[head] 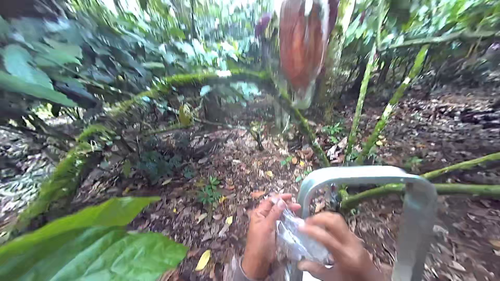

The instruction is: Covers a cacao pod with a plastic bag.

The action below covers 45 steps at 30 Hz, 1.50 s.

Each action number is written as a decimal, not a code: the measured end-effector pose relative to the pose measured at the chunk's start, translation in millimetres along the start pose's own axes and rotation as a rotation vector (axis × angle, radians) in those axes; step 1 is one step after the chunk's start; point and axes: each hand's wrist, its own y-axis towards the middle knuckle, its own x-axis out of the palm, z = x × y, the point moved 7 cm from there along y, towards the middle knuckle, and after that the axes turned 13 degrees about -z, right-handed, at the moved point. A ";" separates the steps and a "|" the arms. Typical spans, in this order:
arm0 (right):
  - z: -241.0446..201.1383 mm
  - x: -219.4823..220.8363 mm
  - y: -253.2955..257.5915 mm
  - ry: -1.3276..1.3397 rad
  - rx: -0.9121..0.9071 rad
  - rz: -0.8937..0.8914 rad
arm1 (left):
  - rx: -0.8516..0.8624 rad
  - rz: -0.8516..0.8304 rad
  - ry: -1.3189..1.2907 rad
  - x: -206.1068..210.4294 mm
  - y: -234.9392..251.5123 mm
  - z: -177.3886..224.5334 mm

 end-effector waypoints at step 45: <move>38.4 -333.6 220.1 0.018 0.599 0.284 | 0.728 0.103 1.179 207.5 234.5 239.2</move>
